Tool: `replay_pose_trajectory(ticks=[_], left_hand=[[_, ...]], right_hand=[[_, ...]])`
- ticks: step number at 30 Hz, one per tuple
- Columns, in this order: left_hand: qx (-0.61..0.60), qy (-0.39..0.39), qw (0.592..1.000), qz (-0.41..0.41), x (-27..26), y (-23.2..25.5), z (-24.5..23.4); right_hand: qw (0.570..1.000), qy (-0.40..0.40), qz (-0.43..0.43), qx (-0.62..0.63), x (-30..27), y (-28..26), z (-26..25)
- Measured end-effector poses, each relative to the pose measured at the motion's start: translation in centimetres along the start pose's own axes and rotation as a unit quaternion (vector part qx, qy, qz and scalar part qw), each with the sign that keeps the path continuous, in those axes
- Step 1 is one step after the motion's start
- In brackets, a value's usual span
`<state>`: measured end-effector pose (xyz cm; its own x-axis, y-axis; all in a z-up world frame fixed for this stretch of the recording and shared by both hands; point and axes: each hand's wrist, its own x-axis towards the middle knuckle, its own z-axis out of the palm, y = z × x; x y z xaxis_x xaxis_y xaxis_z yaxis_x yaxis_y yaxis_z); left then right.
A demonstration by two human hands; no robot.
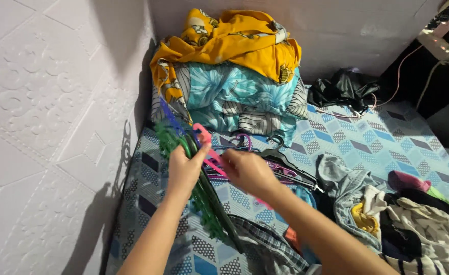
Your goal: Organizing a pile of laundry and hangers on a bed and then hanging them up.
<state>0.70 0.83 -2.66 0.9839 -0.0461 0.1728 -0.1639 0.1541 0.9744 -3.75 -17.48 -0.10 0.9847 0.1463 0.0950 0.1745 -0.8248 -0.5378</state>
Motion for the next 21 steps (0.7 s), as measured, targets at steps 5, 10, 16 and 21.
replay_pose_trajectory(ticks=[5,10,16,21], left_hand=[[0.002,0.027,0.999,-0.026,-0.6,0.8,1.9],[0.061,0.063,0.995,-0.039,-1.8,4.5,2.7],[-0.020,0.038,0.998,-0.049,-2.3,5.2,2.8],[0.062,0.025,0.996,-0.064,-2.0,4.4,2.6]], right_hand=[[0.992,-0.005,-0.125,-0.007,0.4,3.2,0.8],[0.988,0.108,0.082,-0.075,1.1,19.8,2.7],[0.940,0.032,0.283,-0.186,-2.3,30.0,5.7],[0.950,0.043,0.243,-0.193,-1.7,30.3,6.1]])
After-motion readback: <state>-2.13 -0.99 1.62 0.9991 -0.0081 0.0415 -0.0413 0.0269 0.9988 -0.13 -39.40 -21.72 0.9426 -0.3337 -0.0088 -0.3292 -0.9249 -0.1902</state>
